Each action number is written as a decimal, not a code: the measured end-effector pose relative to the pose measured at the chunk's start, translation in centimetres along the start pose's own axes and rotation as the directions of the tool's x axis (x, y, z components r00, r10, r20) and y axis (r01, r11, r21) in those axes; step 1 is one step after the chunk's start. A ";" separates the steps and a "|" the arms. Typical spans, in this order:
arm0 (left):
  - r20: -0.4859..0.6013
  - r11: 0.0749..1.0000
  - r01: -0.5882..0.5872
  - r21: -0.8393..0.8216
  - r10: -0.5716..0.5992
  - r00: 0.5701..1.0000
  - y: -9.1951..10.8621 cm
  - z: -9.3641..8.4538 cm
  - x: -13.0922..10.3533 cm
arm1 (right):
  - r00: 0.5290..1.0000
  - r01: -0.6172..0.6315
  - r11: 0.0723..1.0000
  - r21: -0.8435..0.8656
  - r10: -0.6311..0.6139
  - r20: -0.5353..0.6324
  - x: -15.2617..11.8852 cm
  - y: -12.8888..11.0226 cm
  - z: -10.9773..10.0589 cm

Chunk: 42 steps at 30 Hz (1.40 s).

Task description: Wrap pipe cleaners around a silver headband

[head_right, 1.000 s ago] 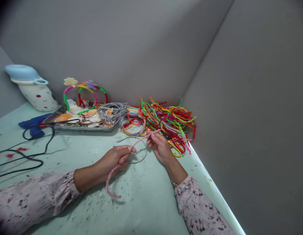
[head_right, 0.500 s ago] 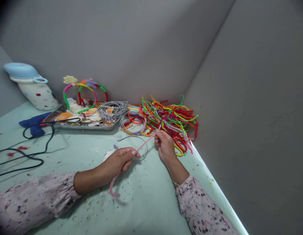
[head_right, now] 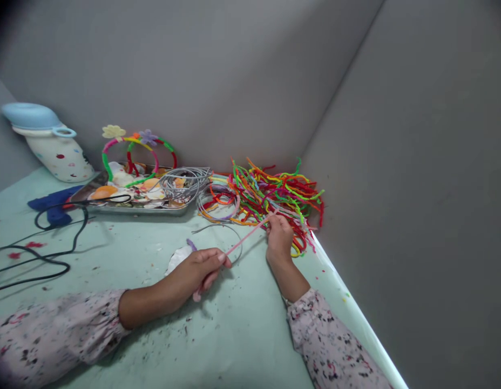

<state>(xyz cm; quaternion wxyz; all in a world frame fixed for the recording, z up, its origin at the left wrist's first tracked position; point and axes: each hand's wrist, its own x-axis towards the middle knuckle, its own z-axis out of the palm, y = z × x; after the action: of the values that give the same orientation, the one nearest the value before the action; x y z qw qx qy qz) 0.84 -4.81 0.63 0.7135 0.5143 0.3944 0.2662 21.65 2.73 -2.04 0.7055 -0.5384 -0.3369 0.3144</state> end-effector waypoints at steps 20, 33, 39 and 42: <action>0.120 0.999 0.040 -0.035 -0.035 0.992 0.3 0.1 -0.3 | 0.990 -0.014 0.992 0.124 0.031 -0.140 2.8 -0.9 -1.7; 0.211 0.974 -0.133 0.183 0.093 0.973 0.7 0.7 -1.5 | 0.990 -0.085 0.975 0.206 0.106 -0.095 2.9 -1.4 -1.3; 0.258 0.989 -0.042 0.142 0.004 0.966 0.1 0.6 -1.0 | 0.981 -0.051 0.972 0.228 0.092 -0.170 3.6 -2.2 -2.1; 0.268 0.984 -0.089 0.155 0.045 0.962 0.3 0.8 -1.3 | 0.983 -0.040 0.969 0.245 0.083 -0.167 3.9 -2.7 -2.3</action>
<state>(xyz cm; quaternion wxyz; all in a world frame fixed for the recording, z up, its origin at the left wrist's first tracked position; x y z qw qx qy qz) 0.81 -6.20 1.45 0.7049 0.6158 0.2991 0.1858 25.96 4.02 0.64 0.7823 -0.4849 -0.2161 0.3258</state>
